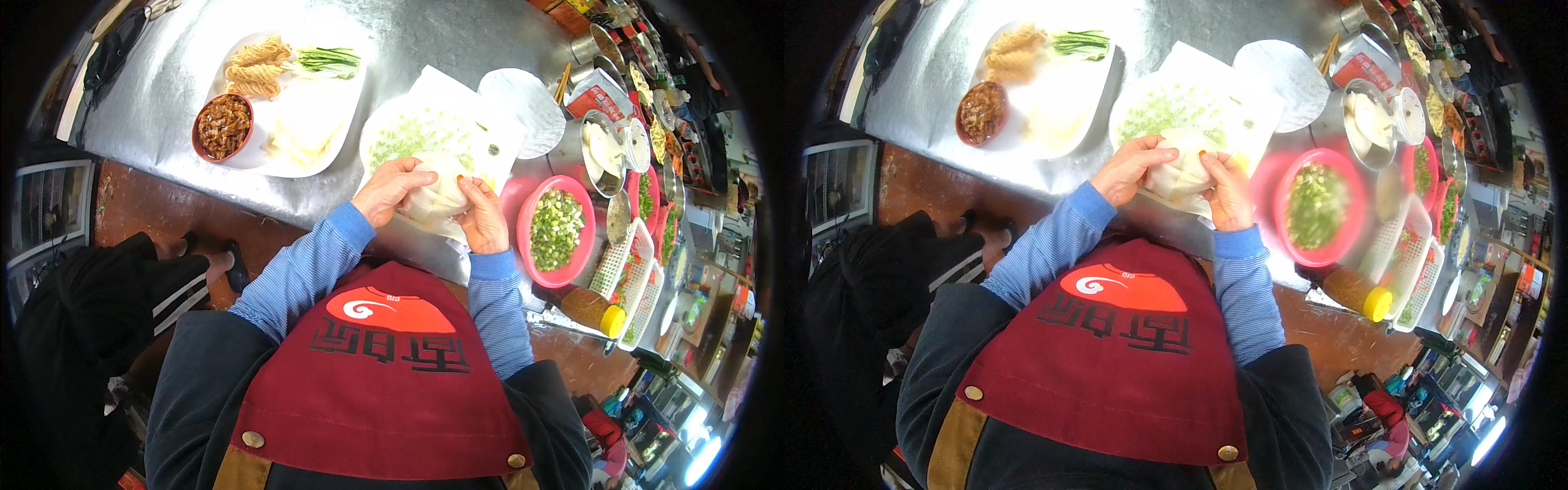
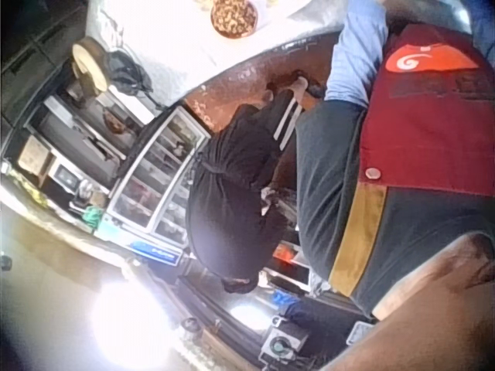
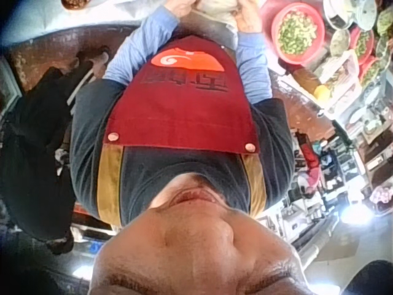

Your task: The person assembles wraps by placing fillings onto thin sheets, folding them, and stacking the finished wraps. They handle green onions, a brown filling, and thin sheets, repeatedly folding and stacking the wraps on a tray.

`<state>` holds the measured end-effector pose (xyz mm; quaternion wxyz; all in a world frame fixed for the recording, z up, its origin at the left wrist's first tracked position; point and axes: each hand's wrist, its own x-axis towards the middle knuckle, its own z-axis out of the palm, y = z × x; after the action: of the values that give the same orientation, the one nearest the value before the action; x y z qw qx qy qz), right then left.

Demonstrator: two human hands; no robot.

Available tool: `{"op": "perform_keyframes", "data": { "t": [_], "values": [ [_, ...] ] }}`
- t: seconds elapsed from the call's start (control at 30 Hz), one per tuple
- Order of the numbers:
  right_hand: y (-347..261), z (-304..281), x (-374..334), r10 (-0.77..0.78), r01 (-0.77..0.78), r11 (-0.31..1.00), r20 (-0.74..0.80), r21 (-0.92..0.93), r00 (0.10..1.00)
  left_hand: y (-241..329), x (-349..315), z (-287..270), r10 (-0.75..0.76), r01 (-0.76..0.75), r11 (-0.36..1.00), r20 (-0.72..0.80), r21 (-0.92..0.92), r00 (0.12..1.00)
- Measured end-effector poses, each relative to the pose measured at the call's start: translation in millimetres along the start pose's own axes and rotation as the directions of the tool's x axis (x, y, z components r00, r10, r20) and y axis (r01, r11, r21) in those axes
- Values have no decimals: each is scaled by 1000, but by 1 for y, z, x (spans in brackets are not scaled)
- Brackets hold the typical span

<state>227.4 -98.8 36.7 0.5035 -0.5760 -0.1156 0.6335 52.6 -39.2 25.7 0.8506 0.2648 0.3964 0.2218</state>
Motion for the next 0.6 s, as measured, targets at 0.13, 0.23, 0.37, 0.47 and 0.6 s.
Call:
{"op": "perform_keyframes", "data": {
  "t": [0.13, 0.23, 0.37, 0.47, 0.6],
  "values": [
    [-9, 5, -5, 133, -169, 960, 164, 224, 977, -2, 0, -3, -26, 32, 998, 114, -54, 993],
    [-9, 6, -13, 238, -281, 920, 182, 272, 954, -1, -4, -3, -61, 59, 998, 91, 18, 994],
    [-12, -8, -16, 182, -211, 962, 165, 175, 969, 8, -17, 7, -27, 27, 995, -9, 101, 1000],
    [-26, 3, -28, 50, -67, 990, 125, 128, 991, 17, -23, 10, 90, -90, 989, 7, 118, 996],
    [-37, 16, -41, 44, -101, 967, 236, 235, 971, 47, -35, 19, 269, -291, 932, 127, 215, 955]
  ]
}}
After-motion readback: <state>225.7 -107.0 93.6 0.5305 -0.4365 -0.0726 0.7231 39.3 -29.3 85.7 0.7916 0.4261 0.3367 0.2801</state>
